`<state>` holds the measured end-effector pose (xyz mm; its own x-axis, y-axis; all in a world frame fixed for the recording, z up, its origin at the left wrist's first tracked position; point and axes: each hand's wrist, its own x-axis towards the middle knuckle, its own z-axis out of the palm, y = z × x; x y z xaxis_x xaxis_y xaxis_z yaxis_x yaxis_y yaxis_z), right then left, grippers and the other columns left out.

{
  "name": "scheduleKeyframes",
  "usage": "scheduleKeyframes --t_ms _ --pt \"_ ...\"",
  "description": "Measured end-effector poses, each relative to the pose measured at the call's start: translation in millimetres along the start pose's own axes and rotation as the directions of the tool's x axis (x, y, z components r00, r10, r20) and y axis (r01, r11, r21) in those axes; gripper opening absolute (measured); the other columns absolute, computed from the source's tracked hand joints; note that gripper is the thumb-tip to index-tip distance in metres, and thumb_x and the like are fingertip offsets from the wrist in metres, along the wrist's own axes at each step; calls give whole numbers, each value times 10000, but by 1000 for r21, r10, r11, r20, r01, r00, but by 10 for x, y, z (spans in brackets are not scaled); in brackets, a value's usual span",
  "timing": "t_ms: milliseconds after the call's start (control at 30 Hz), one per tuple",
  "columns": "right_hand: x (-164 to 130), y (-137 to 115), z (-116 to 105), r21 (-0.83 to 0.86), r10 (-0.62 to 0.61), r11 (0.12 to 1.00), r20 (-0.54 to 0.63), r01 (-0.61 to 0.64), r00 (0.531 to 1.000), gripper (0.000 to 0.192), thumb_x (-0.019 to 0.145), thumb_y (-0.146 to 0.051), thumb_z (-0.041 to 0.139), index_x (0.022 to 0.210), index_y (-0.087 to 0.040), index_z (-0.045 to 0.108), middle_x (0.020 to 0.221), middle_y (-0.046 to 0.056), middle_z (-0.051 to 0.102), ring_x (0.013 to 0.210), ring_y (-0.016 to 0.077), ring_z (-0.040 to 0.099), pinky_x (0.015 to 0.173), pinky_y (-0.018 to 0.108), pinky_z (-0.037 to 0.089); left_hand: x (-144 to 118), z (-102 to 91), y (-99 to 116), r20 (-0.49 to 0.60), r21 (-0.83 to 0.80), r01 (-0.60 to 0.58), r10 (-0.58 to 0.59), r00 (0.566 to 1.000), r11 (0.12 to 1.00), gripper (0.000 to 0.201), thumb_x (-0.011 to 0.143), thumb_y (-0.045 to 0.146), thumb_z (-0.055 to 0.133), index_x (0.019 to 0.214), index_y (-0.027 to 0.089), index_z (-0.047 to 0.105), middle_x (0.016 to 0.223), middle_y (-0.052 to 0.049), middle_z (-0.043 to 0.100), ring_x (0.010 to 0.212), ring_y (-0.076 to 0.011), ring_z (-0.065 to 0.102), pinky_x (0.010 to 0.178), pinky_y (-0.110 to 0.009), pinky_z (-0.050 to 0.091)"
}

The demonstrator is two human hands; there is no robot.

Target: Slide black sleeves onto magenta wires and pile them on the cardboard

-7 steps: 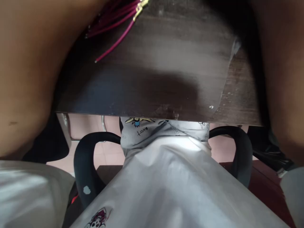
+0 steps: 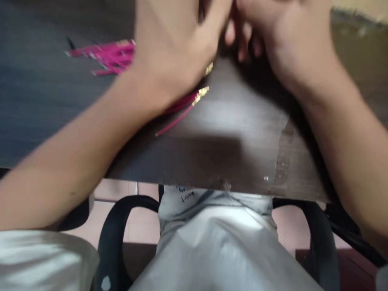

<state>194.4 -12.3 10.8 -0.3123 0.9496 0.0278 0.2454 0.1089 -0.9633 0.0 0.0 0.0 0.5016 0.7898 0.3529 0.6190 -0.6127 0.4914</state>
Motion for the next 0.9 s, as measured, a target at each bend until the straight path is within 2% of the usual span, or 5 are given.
scheduleKeyframes --t_ms 67,100,167,367,900 --pt "45 -41 -6 18 -148 989 33 147 988 254 1044 -109 477 808 -155 558 593 -133 591 487 -29 480 503 175 317 18 -30 174 -161 16 59 -55 985 998 373 1056 284 439 1229 10 624 879 -18 569 815 -54 591 884 -298 478" --pt "36 -36 -2 23 -135 991 36 134 990 246 1079 -133 486 851 -156 577 667 -110 630 531 -24 512 531 174 353 -7 -38 235 -156 -73 55 -66 986 996 302 1021 216 463 1263 75 577 810 15 571 710 -33 521 781 -245 459" --pt "-4 4 13 51 -153 987 7 152 988 263 1084 -166 518 836 -165 605 675 -71 648 521 -1 524 513 183 361 -71 -46 283 -112 -243 93 -123 986 966 341 939 112 485 1275 168 510 791 43 605 655 -53 491 718 -260 437" --pt "-53 41 35 105 -84 991 -40 88 996 232 986 -263 598 778 -172 643 610 -30 626 509 70 515 521 213 390 -95 -77 156 -15 -472 138 -164 986 871 413 877 107 407 1278 198 437 827 23 628 775 -130 602 763 -334 466" --pt "-50 120 36 -39 -33 999 4 33 999 253 1034 -348 562 871 -176 648 709 -24 630 607 100 544 629 259 416 -129 16 24 -36 -328 153 -175 984 932 539 986 110 369 1511 201 285 1080 -41 629 884 -108 614 815 -285 483"
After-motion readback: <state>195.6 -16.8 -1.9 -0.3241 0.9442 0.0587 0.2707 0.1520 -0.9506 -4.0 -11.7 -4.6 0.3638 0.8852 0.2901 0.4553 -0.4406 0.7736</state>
